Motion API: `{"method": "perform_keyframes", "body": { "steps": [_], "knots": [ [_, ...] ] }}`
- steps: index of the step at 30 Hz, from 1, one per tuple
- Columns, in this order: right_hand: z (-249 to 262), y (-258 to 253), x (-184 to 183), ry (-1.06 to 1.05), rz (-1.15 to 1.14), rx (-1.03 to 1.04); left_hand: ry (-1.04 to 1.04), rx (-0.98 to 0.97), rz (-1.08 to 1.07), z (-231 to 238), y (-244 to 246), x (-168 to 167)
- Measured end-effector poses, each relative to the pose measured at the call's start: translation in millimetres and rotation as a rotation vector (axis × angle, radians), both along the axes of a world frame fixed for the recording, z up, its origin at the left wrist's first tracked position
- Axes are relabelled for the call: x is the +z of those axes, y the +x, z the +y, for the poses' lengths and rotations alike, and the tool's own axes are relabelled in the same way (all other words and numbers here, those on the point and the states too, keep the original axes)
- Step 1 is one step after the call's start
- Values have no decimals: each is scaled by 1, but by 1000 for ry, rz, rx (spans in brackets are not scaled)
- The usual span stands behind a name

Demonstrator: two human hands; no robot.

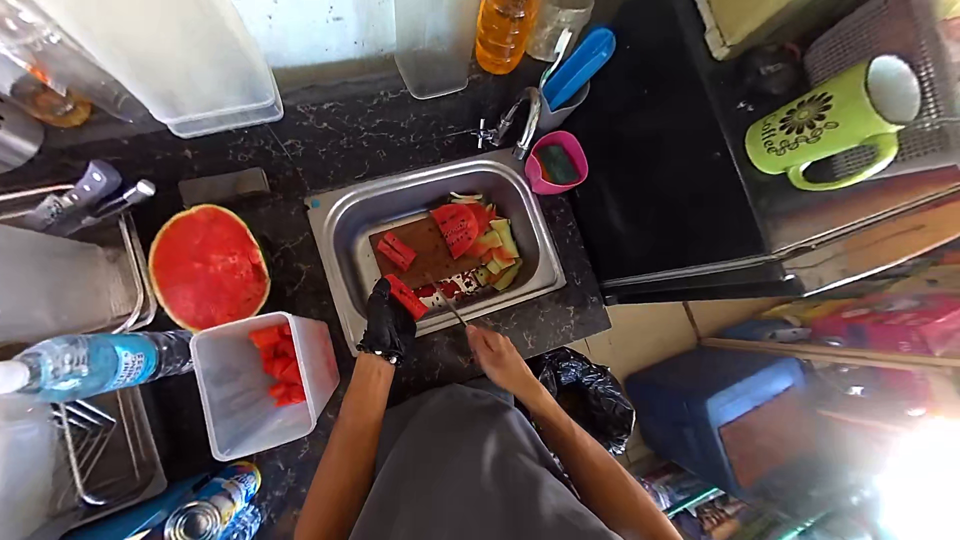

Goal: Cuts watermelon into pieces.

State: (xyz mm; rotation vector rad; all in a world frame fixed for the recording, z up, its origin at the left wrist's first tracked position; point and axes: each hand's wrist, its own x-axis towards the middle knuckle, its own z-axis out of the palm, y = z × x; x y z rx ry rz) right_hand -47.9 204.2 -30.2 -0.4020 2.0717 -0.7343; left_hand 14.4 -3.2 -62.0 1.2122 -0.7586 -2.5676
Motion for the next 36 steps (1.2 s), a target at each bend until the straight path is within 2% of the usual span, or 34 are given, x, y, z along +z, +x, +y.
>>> {"method": "perform_keyframes", "body": {
  "steps": [2,5,6,8,11,15,18,21,25,26,28,29,32,36],
  "knots": [
    [-4,7,10,21,47,116,-54,45,-37,2,-1,5],
    [-12,13,13,95,78,185,-64,34,-102,3,-4,19],
    [-13,13,12,115,95,192,-68,17,-99,3,-3,13],
    [-13,15,7,103,125,150,-75,-17,4,4,4,-20],
    [-7,20,-5,-37,54,-55,-113,-4,36,5,4,-39],
    [-5,20,4,20,84,3,-103,44,-4,6,0,-2],
    [1,16,-5,26,187,-49,-31,62,-33,5,1,9],
    [8,-7,-19,49,19,-123,-11,74,-43,-2,1,25],
    [7,-18,-14,-219,184,-304,41,46,102,-8,7,63],
    [8,-20,-15,-228,150,-333,48,43,138,-8,9,71],
    [10,-28,-12,-150,-96,-355,84,45,215,-11,8,80],
    [12,-28,-11,-141,-149,-353,103,51,241,-12,8,83],
    [11,-15,10,-228,29,-281,69,74,255,-14,5,85],
    [5,20,63,-161,180,45,-181,85,126,-9,2,66]
  ]
}}
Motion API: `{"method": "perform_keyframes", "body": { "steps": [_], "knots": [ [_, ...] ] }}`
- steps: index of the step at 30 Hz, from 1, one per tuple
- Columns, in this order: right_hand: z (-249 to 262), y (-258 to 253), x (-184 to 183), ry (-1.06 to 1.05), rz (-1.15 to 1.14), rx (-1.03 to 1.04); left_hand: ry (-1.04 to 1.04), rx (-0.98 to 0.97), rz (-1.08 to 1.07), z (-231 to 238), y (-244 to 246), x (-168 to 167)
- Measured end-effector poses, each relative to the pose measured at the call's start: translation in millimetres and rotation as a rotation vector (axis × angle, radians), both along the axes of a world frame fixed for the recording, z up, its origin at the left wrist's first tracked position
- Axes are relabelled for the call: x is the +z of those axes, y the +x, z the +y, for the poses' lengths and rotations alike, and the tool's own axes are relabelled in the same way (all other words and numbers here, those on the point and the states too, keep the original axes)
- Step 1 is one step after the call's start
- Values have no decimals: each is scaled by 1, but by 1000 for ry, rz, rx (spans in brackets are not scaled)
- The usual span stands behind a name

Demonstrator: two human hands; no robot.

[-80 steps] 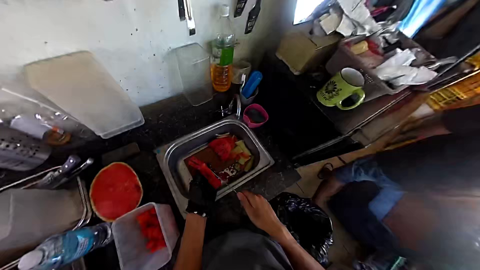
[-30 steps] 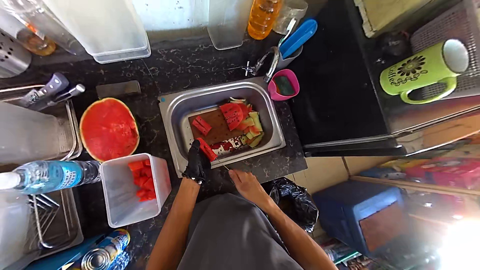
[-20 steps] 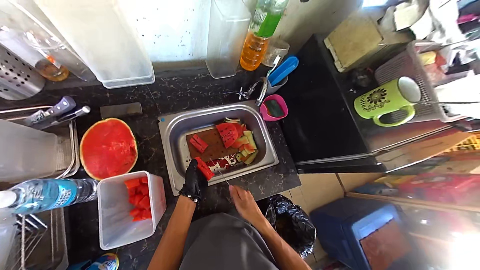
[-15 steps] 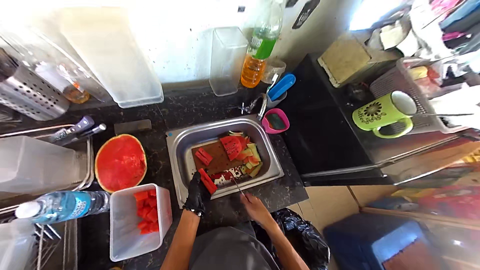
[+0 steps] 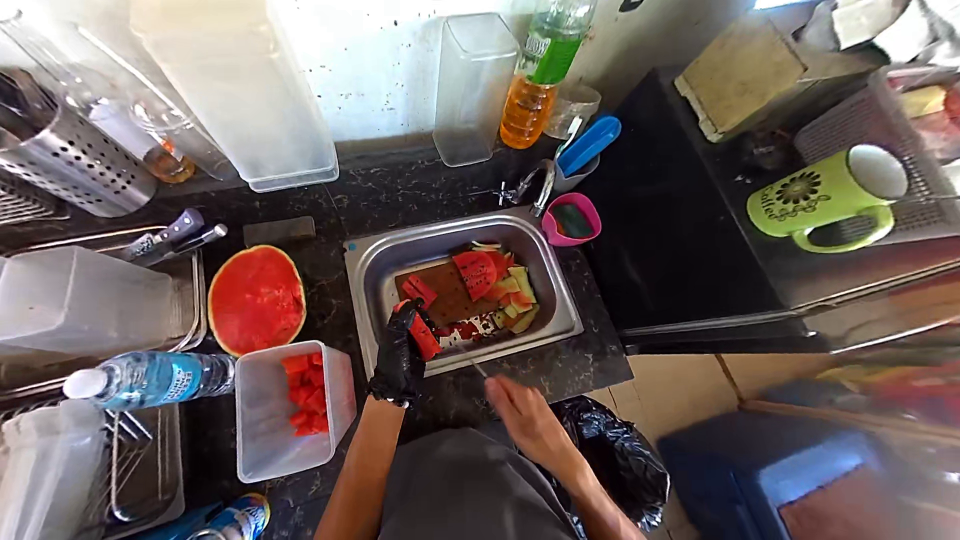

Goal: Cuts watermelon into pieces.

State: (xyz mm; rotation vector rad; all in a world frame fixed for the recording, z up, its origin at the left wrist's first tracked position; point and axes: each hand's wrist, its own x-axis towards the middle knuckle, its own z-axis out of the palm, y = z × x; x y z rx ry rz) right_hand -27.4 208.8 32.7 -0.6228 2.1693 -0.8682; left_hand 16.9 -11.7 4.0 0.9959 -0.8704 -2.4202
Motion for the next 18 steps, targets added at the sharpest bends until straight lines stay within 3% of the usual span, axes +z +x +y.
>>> {"method": "perform_keyframes", "body": {
  "steps": [5,8,12,15,18],
  "knots": [
    [-2,13,17,230,201,104,-93,31,-36,2,1,-29],
    [1,12,20,256,221,119,-108,31,-24,-1,4,-27],
    [-2,11,26,313,258,141,-208,-27,-120,4,2,3],
    [-6,12,33,383,283,142,-296,-79,-53,4,8,-11],
    [-8,18,23,328,355,84,-159,-41,-24,8,6,-12]
  ]
}}
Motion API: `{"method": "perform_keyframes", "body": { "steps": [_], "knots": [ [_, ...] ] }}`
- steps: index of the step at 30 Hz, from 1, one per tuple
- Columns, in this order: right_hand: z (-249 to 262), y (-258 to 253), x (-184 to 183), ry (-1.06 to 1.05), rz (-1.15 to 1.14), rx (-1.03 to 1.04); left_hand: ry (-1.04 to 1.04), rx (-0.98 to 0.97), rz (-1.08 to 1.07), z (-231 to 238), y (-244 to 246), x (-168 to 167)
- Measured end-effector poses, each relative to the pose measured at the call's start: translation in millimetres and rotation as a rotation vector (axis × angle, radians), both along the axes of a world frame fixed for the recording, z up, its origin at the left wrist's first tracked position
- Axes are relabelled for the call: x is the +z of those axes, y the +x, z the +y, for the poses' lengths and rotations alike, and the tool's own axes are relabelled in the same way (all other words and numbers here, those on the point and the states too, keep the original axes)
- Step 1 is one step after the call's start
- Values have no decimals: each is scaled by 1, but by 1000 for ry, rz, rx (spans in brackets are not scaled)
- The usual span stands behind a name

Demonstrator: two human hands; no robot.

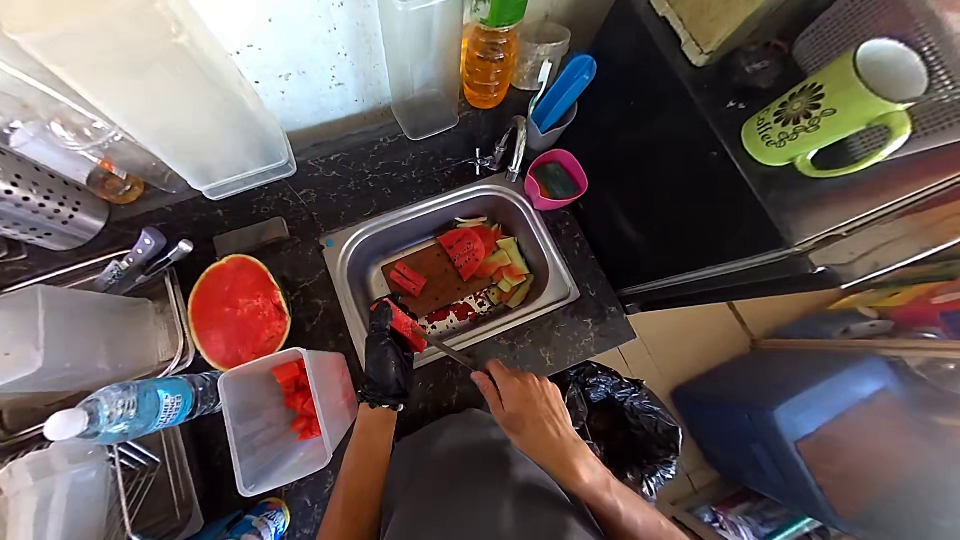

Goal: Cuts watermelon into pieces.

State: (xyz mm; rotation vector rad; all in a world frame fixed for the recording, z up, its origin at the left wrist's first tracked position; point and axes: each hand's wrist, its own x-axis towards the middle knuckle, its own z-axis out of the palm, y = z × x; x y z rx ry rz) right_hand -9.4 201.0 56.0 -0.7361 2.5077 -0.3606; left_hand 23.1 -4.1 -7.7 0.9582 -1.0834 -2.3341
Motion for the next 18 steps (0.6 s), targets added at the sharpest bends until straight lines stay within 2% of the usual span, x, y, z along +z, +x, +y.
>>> {"method": "perform_keyframes", "body": {
  "steps": [2,5,8,10,13,16,18],
  "knots": [
    [0,4,-11,-87,-21,-30,138,15,21,0,0,1],
    [0,4,-28,-261,-146,-120,237,34,24,1,-2,1],
    [4,-13,-61,-427,-416,-303,288,34,28,1,-3,0],
    [9,-29,-84,-369,-608,-394,316,43,10,1,-3,-1],
    [17,-36,-70,-313,-470,-262,351,84,5,-1,-8,4],
    [20,-18,-43,-303,-349,-91,414,89,10,-7,-1,6],
    [18,-13,-36,-278,-314,-47,441,113,75,-11,-3,5]
  ]
}}
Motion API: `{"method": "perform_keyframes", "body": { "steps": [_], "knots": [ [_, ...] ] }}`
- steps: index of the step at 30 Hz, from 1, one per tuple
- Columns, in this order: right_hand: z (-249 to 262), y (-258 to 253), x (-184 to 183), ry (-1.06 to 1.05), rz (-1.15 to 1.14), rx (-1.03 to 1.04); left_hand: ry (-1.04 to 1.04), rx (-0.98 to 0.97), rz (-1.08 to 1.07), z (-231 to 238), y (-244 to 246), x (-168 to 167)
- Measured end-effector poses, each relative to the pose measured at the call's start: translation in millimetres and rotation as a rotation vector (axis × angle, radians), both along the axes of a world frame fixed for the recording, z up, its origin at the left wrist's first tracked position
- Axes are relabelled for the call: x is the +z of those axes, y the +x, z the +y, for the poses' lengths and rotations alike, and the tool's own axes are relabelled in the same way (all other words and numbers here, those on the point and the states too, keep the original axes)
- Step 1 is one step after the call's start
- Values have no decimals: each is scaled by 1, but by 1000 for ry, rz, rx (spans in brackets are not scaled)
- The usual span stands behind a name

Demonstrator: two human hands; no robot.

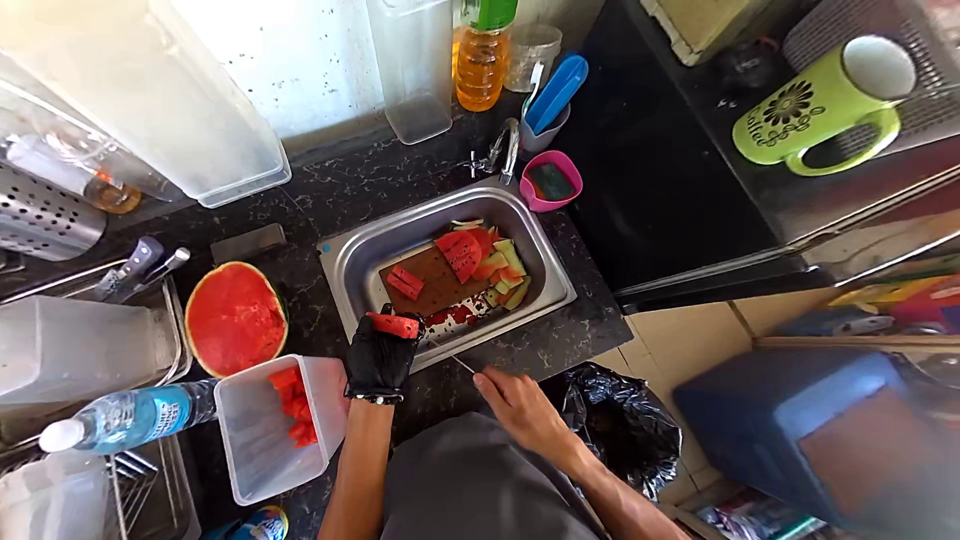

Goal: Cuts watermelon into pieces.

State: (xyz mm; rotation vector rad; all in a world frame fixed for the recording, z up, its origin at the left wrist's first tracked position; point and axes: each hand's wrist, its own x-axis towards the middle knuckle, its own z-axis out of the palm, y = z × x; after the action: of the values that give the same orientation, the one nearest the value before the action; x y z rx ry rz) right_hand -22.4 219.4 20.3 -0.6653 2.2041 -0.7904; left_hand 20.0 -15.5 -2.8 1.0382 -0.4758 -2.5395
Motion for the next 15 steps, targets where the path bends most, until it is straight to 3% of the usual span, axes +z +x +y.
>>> {"method": "perform_keyframes", "body": {
  "steps": [3,8,12,13,15],
  "knots": [
    [-4,3,-1,54,1,32,20,78,41,0,-3,5],
    [-10,6,-6,41,29,10,-12,43,54,-3,-1,0],
    [-10,5,-23,-222,-406,-255,8,76,17,-4,-1,-7],
    [-10,4,-30,-241,-440,-297,8,76,17,-4,0,-9],
    [-6,0,-43,-149,-299,-288,-12,41,28,-4,1,-13]
  ]
}}
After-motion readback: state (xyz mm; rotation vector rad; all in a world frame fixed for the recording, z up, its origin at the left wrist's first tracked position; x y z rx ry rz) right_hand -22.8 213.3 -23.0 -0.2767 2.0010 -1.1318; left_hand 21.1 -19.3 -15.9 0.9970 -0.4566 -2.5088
